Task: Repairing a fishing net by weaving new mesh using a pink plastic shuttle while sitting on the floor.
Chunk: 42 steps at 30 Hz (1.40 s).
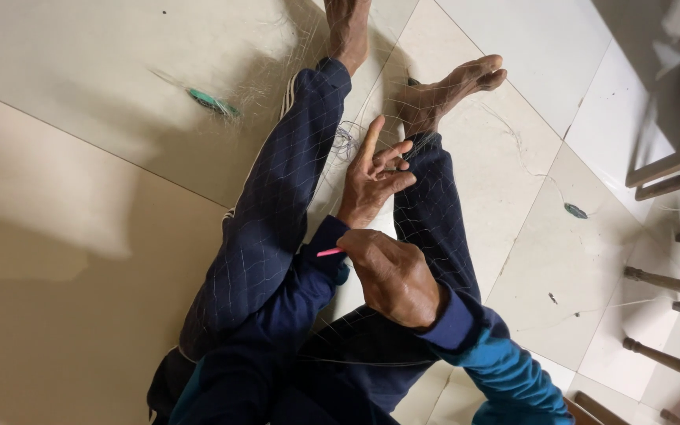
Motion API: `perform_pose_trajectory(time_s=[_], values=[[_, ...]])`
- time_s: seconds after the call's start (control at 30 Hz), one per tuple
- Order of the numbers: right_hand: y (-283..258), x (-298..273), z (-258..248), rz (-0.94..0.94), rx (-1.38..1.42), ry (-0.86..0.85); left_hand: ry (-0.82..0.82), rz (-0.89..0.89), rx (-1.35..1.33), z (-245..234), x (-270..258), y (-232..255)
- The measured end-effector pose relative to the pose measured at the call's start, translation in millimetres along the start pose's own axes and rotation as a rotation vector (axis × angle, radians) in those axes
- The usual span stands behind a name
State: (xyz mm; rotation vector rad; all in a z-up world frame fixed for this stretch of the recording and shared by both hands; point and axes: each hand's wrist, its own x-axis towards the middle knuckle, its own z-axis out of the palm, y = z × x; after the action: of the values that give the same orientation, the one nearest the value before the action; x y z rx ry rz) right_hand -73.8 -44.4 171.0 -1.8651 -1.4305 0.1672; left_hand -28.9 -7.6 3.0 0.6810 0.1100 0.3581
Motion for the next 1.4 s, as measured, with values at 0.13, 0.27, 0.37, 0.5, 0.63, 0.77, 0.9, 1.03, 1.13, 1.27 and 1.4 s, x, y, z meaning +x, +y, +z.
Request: perform_pose_trajectory(time_s=[0.13,0.27,0.37,0.5,0.63,0.77,0.9,1.03,1.13,1.27,1.4], values=[[20.0,-2.1,-14.6,-0.106,-0.239,-0.046,0.034,0.031,0.132,-1.7,3.6,-3.7],[87.6,-3.3,-63.0,-0.194,-0.878,-0.057,0.015,0.033,0.02,-0.1,4.2,0.0],[143.2,-17.5,-73.9,-0.107,-1.095,-0.075,0.01,-0.052,-0.073,3.1,2.4,10.2],[177.2,-25.8,-69.8,-0.016,-1.055,-0.127,0.014,-0.131,-0.132,2.7,3.5,13.6],[175.2,-20.1,-63.6,0.01,-1.014,-0.146,-0.002,-0.155,-0.151,-0.4,7.1,9.2],[169.1,-11.8,-62.6,-0.019,-0.964,-0.195,-0.039,-0.166,-0.23,-5.1,9.4,2.7],[196.8,-22.6,-71.2,-0.049,-0.891,-0.134,-0.059,-0.154,-0.237,-8.3,8.1,4.0],[179.8,-14.9,-66.4,-0.019,-0.876,-0.17,-0.056,-0.154,-0.22,-8.1,8.8,4.3],[167.4,-7.5,-62.1,-0.064,-0.762,-0.231,-0.046,-0.174,-0.213,-9.6,9.9,2.1],[149.8,1.7,-59.8,-0.11,-0.597,-0.247,-0.046,-0.217,-0.267,-9.9,12.7,-3.3],[167.3,-22.3,-42.4,-0.108,-0.466,-0.225,0.0,-0.228,-0.275,-19.1,17.2,-22.1]])
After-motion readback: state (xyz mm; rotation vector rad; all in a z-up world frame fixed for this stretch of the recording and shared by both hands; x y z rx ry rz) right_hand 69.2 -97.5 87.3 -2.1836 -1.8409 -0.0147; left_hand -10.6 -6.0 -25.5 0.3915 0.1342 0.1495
